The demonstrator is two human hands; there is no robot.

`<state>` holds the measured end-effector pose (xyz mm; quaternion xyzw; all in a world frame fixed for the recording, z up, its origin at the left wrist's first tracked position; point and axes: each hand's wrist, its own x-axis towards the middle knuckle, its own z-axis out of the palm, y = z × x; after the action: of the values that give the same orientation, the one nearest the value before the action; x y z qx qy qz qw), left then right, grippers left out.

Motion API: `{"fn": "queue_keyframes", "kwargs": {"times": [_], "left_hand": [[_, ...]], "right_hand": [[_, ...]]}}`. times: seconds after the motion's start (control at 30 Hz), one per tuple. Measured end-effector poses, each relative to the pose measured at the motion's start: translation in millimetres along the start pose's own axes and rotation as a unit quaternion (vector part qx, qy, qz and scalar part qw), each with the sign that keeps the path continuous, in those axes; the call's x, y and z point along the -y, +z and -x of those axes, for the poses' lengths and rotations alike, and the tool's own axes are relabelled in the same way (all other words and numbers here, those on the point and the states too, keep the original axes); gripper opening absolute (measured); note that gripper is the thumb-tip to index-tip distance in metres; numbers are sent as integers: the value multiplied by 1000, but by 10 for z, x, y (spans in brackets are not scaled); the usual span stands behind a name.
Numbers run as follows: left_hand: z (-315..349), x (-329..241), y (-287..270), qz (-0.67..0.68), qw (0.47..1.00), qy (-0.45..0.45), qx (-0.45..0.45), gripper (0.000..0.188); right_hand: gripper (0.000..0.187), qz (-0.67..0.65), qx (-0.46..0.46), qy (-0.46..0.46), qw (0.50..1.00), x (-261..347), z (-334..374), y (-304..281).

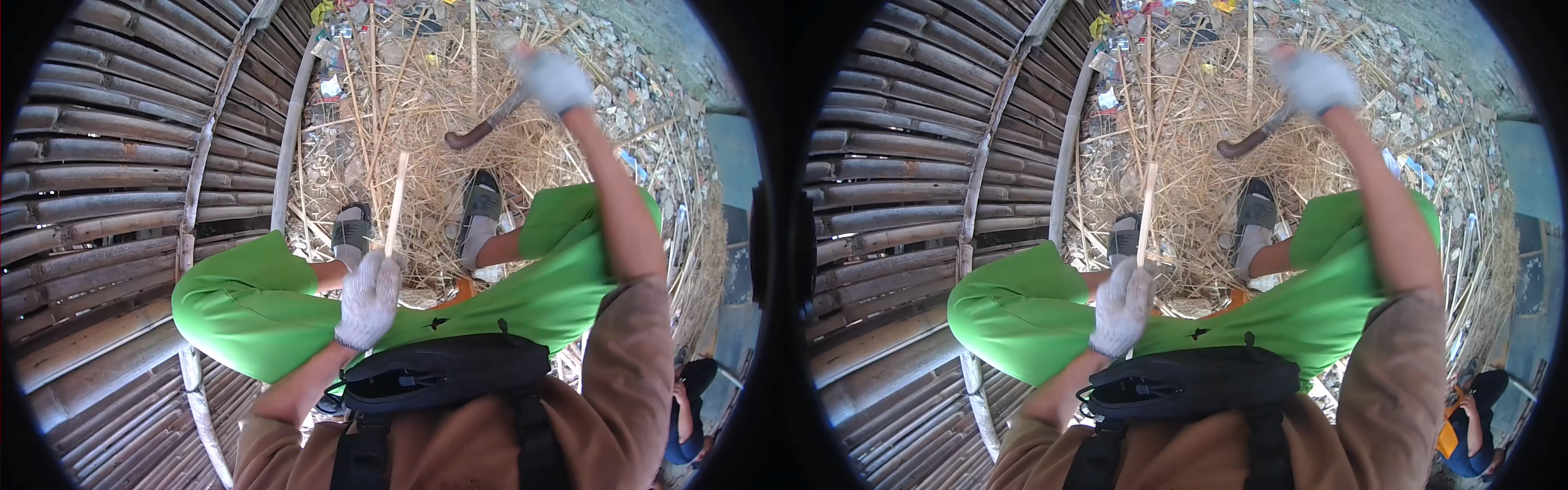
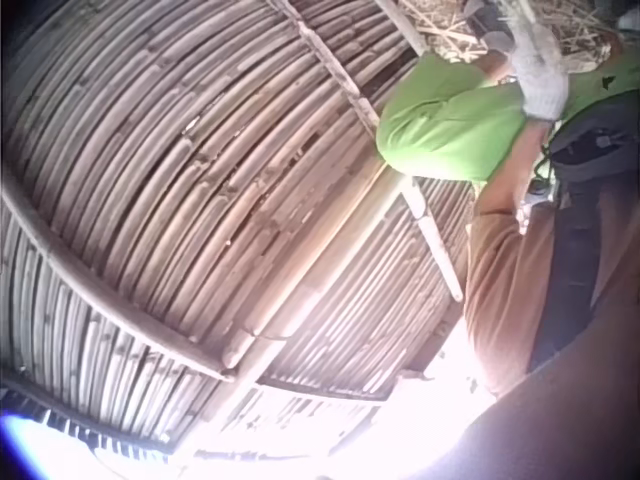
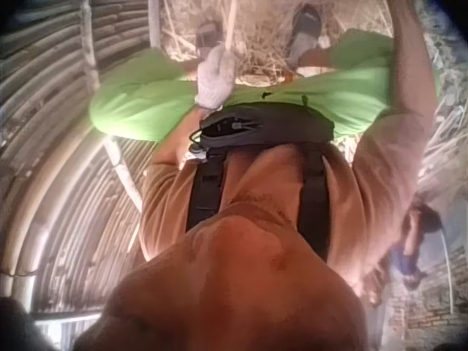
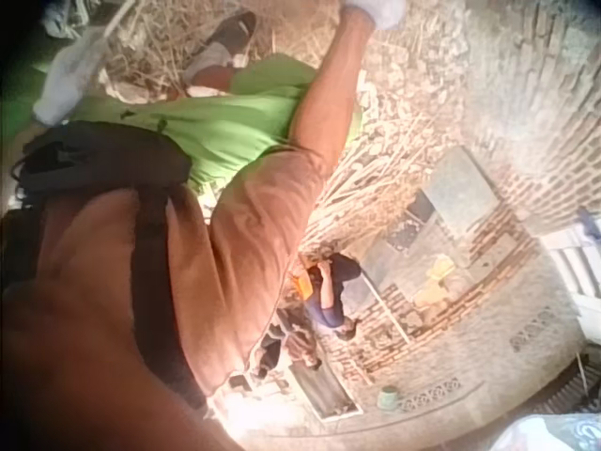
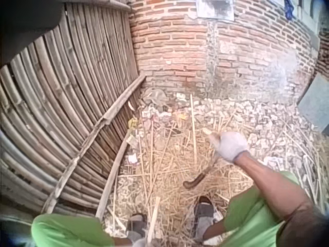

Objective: The person is using a small knife to shave and smooth long bamboo strips while wearing protective gloves.

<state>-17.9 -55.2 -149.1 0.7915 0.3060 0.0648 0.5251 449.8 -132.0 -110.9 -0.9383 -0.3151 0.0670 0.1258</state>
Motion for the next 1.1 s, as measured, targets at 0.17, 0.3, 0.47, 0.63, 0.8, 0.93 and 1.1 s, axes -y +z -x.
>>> {"fn": "queue_keyframes", "kwargs": {"times": [0.17, 0.3, 0.47, 0.63, 0.8, 0.93, 1.1], "left_hand": [[-36, 24, -87, 184, 964, -187, 42, 23], [-215, -106, -58, 330, 927, -104, 144, 27], [-333, -156, -132, 356, 915, -107, 157, 42], [-417, -355, -115, 389, 900, -111, 165, 43], [-535, -448, -143, 526, 818, -157, 170, 45], [-530, -486, -72, 479, 848, -193, 118, 35], [-522, -505, -20, 422, 882, -200, 71, 30]], "right_hand": [[99, -28, -197, 36, 979, -746, -163, -961], [87, -184, 20, -61, 981, 93, 428, 20], [72, -254, 183, -215, 925, 961, 947, 462], [56, -379, 272, -162, 870, 1077, 1050, 447], [52, -378, 292, -157, 864, 1159, 1133, 374], [48, -251, 172, -239, 922, 1034, 1180, 453], [57, -91, 104, -324, 936, 1060, 1285, 396]]}}
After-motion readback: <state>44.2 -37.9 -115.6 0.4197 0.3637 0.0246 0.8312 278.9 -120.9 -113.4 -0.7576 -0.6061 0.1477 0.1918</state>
